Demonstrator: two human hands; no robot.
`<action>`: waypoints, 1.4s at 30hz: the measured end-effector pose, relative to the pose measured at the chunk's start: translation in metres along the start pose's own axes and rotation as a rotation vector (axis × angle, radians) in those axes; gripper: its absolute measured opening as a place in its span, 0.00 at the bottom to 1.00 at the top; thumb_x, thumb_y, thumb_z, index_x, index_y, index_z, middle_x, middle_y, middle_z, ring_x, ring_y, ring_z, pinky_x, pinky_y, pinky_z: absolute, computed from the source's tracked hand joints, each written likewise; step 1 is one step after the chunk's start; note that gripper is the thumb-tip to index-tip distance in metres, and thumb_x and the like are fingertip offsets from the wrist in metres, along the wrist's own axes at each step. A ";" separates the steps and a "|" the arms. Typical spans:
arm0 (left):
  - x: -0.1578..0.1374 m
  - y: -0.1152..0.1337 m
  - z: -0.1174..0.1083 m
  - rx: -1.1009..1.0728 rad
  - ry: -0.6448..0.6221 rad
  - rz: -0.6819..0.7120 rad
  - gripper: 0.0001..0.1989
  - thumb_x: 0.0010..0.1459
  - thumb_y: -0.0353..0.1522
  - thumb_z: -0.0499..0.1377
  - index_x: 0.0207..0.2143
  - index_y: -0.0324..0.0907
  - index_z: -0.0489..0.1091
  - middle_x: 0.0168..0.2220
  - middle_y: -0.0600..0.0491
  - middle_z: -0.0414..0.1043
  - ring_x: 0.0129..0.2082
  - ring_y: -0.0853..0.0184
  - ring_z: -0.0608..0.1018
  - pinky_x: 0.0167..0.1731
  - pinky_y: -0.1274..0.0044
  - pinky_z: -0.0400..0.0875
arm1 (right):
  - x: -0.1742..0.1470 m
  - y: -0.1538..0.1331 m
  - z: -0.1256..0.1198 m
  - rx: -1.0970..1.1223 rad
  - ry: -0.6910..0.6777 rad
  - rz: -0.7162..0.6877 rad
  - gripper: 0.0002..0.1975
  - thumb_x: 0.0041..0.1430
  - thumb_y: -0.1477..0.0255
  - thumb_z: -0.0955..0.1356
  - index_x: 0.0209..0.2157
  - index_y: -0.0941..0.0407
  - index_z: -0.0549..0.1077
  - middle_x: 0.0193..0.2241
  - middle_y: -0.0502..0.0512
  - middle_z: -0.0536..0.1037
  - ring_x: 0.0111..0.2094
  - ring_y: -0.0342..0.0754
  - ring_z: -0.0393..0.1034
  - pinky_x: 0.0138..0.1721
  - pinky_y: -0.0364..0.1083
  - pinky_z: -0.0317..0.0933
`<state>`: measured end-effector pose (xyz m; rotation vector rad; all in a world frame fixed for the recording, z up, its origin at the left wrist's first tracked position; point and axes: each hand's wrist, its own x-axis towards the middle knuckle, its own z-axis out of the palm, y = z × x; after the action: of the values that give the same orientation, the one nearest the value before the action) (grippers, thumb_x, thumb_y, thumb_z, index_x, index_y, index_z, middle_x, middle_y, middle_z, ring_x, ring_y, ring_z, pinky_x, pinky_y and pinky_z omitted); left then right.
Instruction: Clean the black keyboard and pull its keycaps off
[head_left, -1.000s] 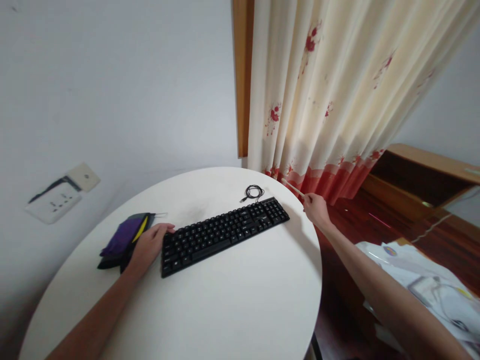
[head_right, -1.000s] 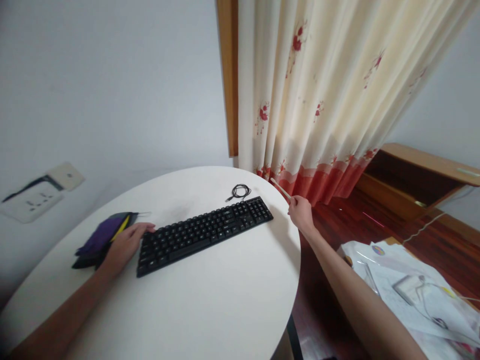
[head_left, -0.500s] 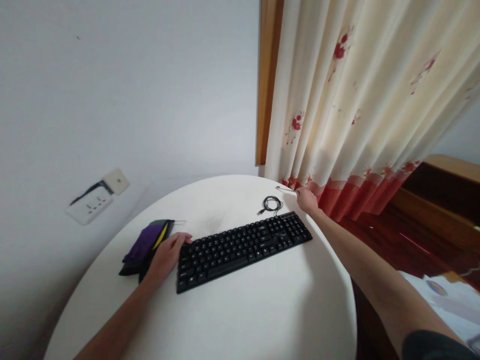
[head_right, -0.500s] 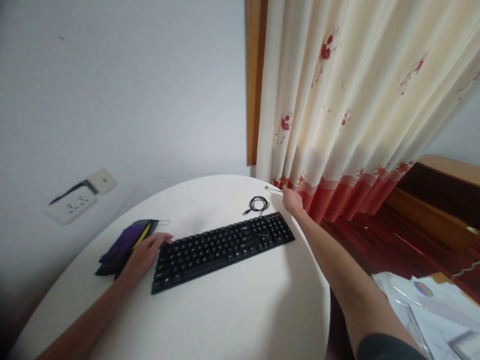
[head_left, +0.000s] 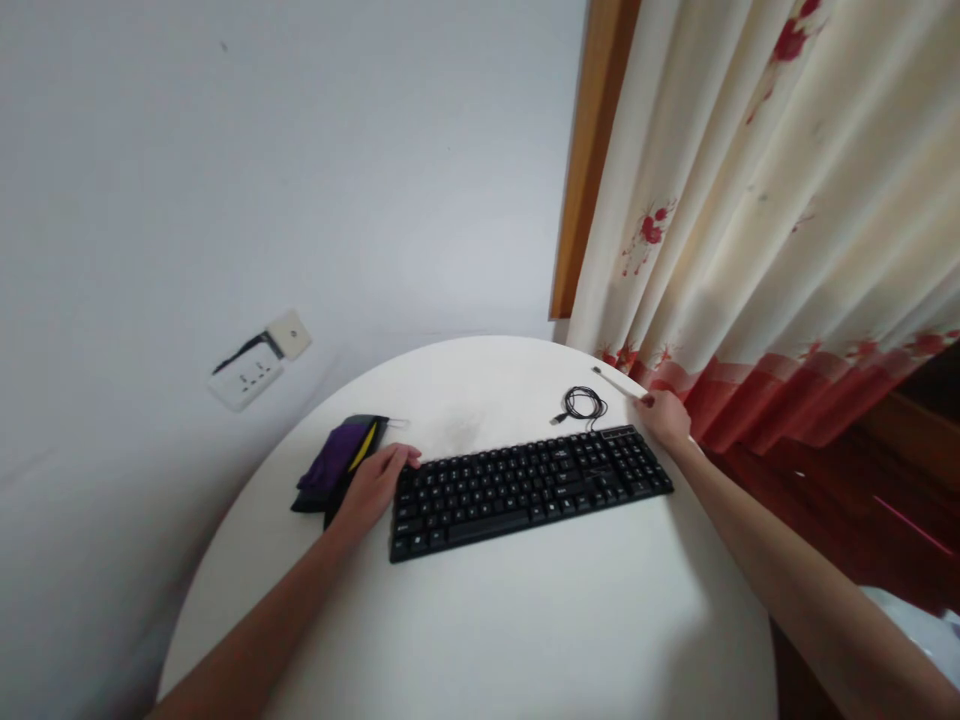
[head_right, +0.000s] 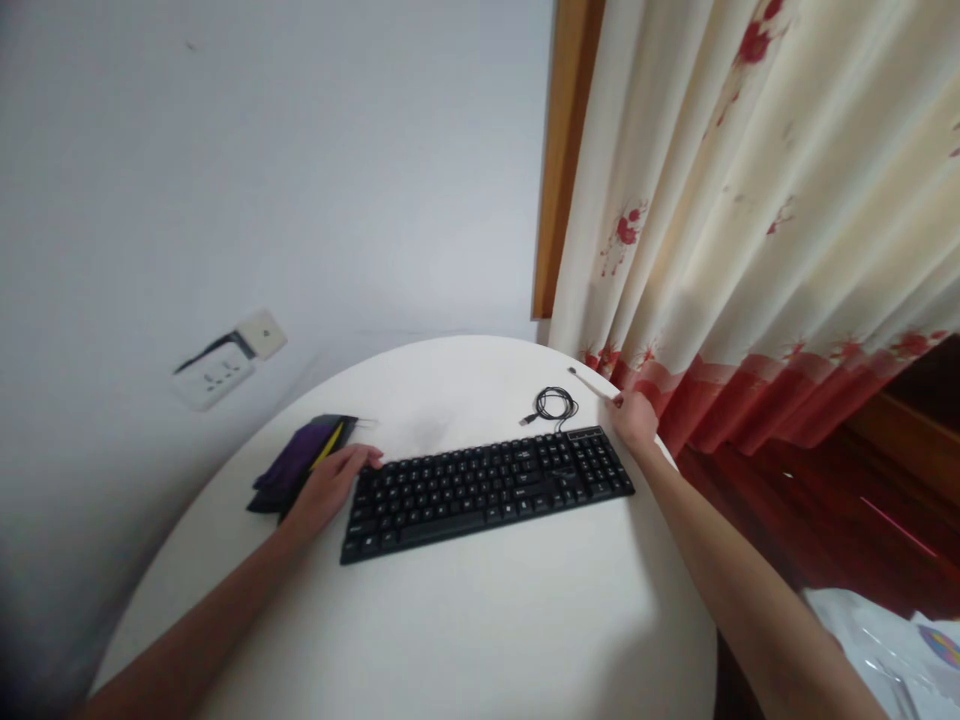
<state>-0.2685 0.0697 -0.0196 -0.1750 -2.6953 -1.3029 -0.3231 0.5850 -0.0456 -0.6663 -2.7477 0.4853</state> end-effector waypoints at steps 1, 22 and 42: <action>-0.001 -0.001 0.001 -0.007 0.006 0.003 0.22 0.60 0.46 0.48 0.32 0.42 0.74 0.32 0.51 0.79 0.40 0.58 0.78 0.47 0.69 0.70 | -0.001 0.002 0.001 0.010 0.005 0.004 0.15 0.60 0.62 0.67 0.39 0.57 0.80 0.39 0.63 0.81 0.42 0.58 0.75 0.37 0.47 0.63; 0.007 -0.046 -0.074 0.572 0.350 -0.042 0.11 0.58 0.37 0.58 0.38 0.39 0.76 0.41 0.45 0.77 0.44 0.57 0.77 0.51 0.68 0.68 | -0.136 -0.103 -0.083 0.590 0.137 -0.289 0.16 0.58 0.61 0.66 0.34 0.58 0.80 0.32 0.60 0.82 0.35 0.54 0.76 0.42 0.50 0.65; -0.003 -0.037 -0.069 0.662 0.248 -0.182 0.14 0.57 0.38 0.57 0.31 0.42 0.80 0.31 0.44 0.80 0.34 0.57 0.79 0.34 0.73 0.70 | -0.204 -0.128 -0.031 0.779 -0.236 -0.403 0.18 0.61 0.56 0.65 0.35 0.56 0.78 0.37 0.59 0.81 0.37 0.54 0.74 0.39 0.51 0.66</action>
<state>-0.2660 -0.0077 -0.0058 0.2899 -2.7905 -0.3671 -0.1877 0.3869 -0.0059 0.1401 -2.4648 1.4712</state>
